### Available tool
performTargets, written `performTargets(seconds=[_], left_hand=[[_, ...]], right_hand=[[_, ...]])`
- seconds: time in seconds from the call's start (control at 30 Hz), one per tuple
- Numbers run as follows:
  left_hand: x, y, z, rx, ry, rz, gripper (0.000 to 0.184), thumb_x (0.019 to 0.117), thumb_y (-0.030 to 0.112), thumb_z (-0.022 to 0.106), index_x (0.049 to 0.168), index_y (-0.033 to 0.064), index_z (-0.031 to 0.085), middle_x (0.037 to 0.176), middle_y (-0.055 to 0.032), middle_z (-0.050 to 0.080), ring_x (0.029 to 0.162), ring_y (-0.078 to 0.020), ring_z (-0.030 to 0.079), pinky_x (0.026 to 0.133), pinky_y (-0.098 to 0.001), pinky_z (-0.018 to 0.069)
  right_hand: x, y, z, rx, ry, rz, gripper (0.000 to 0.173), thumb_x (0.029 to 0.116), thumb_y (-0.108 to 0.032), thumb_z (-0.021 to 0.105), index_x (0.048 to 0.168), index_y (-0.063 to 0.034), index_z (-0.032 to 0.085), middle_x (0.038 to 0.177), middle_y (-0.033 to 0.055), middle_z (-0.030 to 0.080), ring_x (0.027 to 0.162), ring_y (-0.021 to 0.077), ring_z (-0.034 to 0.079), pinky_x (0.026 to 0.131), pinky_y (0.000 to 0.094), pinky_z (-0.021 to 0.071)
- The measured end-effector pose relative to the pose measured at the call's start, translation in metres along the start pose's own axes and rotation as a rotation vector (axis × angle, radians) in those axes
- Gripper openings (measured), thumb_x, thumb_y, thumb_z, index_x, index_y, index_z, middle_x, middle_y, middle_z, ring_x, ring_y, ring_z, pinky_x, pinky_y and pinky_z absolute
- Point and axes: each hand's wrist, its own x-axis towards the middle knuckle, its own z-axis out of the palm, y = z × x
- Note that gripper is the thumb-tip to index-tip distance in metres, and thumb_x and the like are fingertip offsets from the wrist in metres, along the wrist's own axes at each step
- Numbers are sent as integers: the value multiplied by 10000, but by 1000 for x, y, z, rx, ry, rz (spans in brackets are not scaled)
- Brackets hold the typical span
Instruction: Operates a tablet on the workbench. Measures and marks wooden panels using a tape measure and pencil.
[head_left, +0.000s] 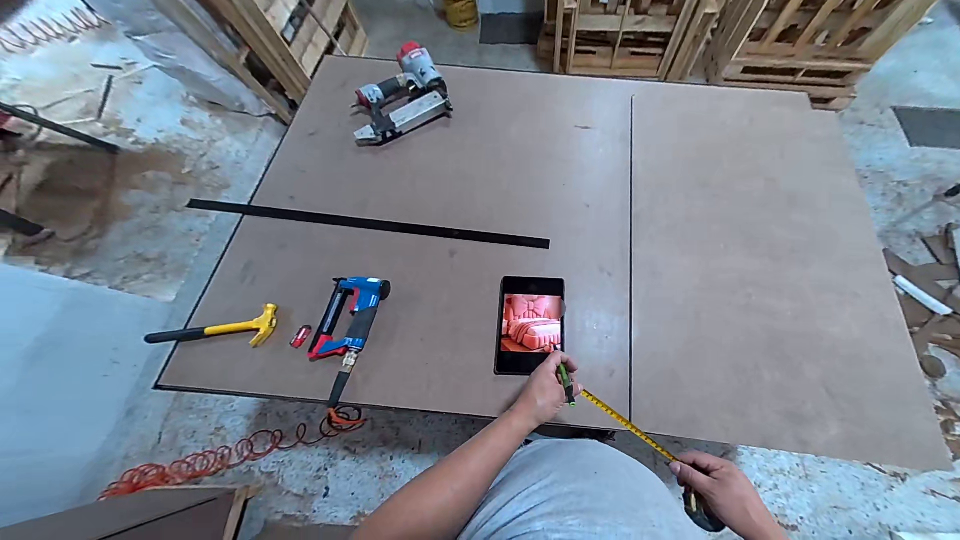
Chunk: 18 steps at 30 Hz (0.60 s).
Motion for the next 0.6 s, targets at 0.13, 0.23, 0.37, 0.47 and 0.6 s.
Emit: performTargets(seconds=[0.13, 0.23, 0.37, 0.47, 0.6], left_hand=[[3, 1, -6, 11, 4, -23, 335, 889, 25, 757, 1174, 76, 589, 940, -110, 664, 753, -231, 666, 707, -399, 598], [6, 0, -11, 17, -7, -29, 333, 884, 31, 766, 1165, 79, 593, 936, -102, 663, 759, -228, 665, 714, -395, 597], [-2, 1, -18, 76, -4, 2, 302, 906, 40, 750, 1162, 85, 595, 933, -97, 678, 742, -221, 671, 688, -395, 598], [-12, -2, -27, 140, -8, -4, 304, 913, 69, 749, 1179, 99, 607, 957, -101, 676, 739, -224, 668, 681, -412, 598], [-27, -10, -53, 131, 30, -32, 300, 921, 102, 757, 1186, 123, 619, 923, -82, 675, 731, -208, 663, 669, -387, 594]], right_hand=[[5, -2, 2, -5, -2, -24, 251, 952, -476, 677, 994, -262, 801, 836, -64, 755, 717, 94, 699, 686, 346, 596], [8, -2, 6, 1, 5, -33, 247, 951, -474, 684, 1006, -264, 801, 834, -66, 755, 706, 95, 696, 672, 343, 592], [12, -17, 21, -8, 14, -87, 227, 952, -433, 698, 1069, -259, 786, 909, -76, 760, 748, 72, 705, 703, 319, 611], [27, -32, 41, -61, 28, -186, 228, 967, -438, 679, 1081, -271, 784, 961, -104, 760, 809, 28, 704, 757, 288, 610], [60, -54, 68, -105, 20, -292, 239, 986, -466, 648, 1070, -292, 789, 1021, -130, 755, 873, -3, 696, 808, 286, 603]])
